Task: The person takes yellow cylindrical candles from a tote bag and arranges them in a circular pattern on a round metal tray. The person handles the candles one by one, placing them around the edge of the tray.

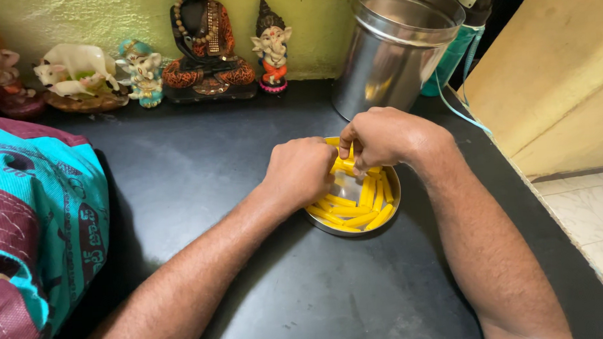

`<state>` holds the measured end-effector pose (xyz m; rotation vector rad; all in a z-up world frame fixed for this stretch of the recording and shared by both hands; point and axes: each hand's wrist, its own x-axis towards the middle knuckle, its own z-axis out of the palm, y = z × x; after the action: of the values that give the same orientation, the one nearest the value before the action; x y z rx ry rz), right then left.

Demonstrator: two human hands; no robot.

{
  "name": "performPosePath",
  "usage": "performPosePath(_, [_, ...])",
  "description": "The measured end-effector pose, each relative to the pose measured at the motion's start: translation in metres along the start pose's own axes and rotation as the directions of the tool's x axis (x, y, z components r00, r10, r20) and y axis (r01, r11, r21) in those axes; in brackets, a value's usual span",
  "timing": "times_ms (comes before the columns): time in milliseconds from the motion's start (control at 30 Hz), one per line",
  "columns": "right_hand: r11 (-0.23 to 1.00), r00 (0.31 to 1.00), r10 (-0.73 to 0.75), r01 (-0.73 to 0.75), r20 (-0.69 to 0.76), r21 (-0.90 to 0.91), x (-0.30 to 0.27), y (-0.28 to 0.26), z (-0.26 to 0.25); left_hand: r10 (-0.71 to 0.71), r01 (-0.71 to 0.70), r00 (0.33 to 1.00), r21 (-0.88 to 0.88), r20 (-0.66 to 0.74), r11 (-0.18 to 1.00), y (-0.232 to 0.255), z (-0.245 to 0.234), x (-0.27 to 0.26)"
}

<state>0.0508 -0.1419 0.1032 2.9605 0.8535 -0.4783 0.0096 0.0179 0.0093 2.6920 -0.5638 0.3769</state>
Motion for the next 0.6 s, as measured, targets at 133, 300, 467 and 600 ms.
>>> performPosePath(133, [1.0,1.0,0.024,-0.024,0.009,0.012,0.0,-0.001,0.001,-0.009,0.009,1.0,-0.009,-0.01,1.0,0.0,0.003,0.0])
performPosePath(300, [1.0,1.0,0.009,-0.009,-0.014,0.001,0.003,0.002,0.003,0.01,-0.011,0.999,-0.011,-0.045,1.0,-0.001,0.008,0.0])
performPosePath(467, [0.999,0.999,-0.03,0.03,-0.025,-0.02,0.009,0.002,0.009,0.002,-0.005,0.998,-0.052,-0.06,0.999,-0.001,0.009,0.0])
performPosePath(600, [0.994,0.993,-0.102,0.099,-0.062,-0.049,0.014,0.001,0.015,0.005,-0.005,0.999,-0.011,-0.048,1.0,-0.001,0.006,0.001])
